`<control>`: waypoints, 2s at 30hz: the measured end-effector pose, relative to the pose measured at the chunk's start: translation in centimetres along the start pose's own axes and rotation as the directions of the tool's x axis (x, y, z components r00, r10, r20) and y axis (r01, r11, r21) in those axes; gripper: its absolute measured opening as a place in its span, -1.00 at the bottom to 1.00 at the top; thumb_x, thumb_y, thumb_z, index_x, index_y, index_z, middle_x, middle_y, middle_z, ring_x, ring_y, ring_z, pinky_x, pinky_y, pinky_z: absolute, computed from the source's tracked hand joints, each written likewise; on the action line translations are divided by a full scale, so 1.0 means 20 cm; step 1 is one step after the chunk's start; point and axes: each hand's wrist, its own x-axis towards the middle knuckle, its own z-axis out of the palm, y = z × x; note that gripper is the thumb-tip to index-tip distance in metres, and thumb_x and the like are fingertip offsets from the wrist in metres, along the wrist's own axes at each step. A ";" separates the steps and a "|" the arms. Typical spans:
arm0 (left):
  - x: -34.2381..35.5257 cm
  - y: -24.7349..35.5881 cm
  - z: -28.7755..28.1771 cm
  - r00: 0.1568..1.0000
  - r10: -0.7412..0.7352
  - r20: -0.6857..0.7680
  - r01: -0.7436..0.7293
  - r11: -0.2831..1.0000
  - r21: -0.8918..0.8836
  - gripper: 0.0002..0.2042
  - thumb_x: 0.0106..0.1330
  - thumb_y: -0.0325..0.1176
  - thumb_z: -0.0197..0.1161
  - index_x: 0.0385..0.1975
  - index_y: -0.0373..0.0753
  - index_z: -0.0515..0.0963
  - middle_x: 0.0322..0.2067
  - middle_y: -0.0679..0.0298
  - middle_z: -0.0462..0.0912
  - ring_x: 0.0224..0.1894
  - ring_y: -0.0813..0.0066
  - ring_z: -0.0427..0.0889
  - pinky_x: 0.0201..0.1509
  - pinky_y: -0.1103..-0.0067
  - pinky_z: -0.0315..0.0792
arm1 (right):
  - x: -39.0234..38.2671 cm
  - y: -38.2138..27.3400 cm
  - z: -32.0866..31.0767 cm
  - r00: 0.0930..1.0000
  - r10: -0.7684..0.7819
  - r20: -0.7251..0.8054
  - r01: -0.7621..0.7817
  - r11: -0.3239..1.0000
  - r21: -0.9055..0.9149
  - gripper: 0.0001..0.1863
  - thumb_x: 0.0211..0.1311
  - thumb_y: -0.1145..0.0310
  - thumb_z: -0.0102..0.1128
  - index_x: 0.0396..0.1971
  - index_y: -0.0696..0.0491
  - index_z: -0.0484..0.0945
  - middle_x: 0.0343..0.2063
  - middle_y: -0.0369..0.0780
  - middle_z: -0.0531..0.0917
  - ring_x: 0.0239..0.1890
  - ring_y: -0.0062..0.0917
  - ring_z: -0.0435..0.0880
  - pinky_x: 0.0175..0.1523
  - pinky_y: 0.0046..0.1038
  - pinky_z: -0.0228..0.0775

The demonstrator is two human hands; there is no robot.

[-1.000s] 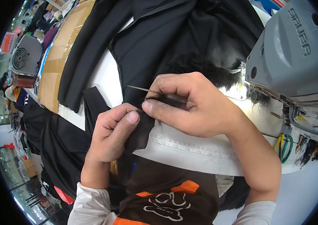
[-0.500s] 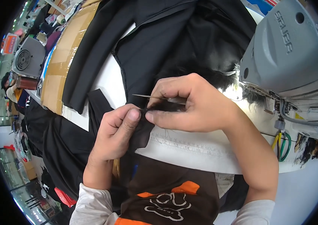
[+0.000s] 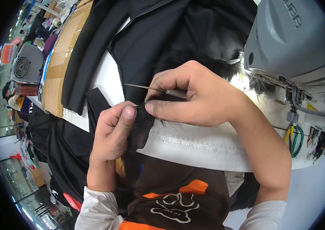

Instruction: Sewing a black fur trim onto a black fabric garment using an industrial sewing machine.

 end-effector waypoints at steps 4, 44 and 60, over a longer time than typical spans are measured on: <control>0.01 0.00 -0.02 1.000 -0.021 0.016 0.021 1.000 -0.020 -0.65 0.66 -0.19 0.06 -0.30 -0.32 0.59 -0.58 0.59 0.42 -0.49 0.85 0.26 -0.47 0.73 0.22 | 0.00 0.00 0.01 0.998 0.053 -0.016 -0.052 0.998 0.019 -0.80 0.34 0.36 0.36 -0.22 0.21 0.69 -0.49 -0.33 0.67 -0.40 -0.79 0.52 -0.30 -0.60 0.37; -0.17 -0.06 0.17 0.846 0.531 -0.050 -0.452 0.764 0.461 -0.59 0.17 -0.62 0.37 0.04 -0.42 0.48 0.00 -0.12 0.62 -0.04 -0.12 0.68 0.04 0.25 0.56 | -0.31 -0.16 0.49 0.711 0.339 -0.617 -0.297 0.939 0.173 -0.90 0.31 0.48 0.36 -0.35 0.21 0.69 -0.54 -0.40 0.66 -0.48 -0.77 0.55 -0.41 -0.66 0.29; 0.03 0.16 0.09 0.849 0.515 0.118 -0.527 0.809 0.259 -0.85 0.24 -0.63 0.42 -0.22 -0.39 0.65 -0.49 0.25 0.59 -0.48 0.51 0.56 -0.39 0.63 0.40 | -0.31 -0.35 0.30 0.736 0.019 -0.677 -0.282 0.917 -0.281 -0.79 0.21 0.40 0.51 -0.40 0.19 0.64 -0.63 -0.40 0.54 -0.54 -0.80 0.35 -0.47 -0.61 0.19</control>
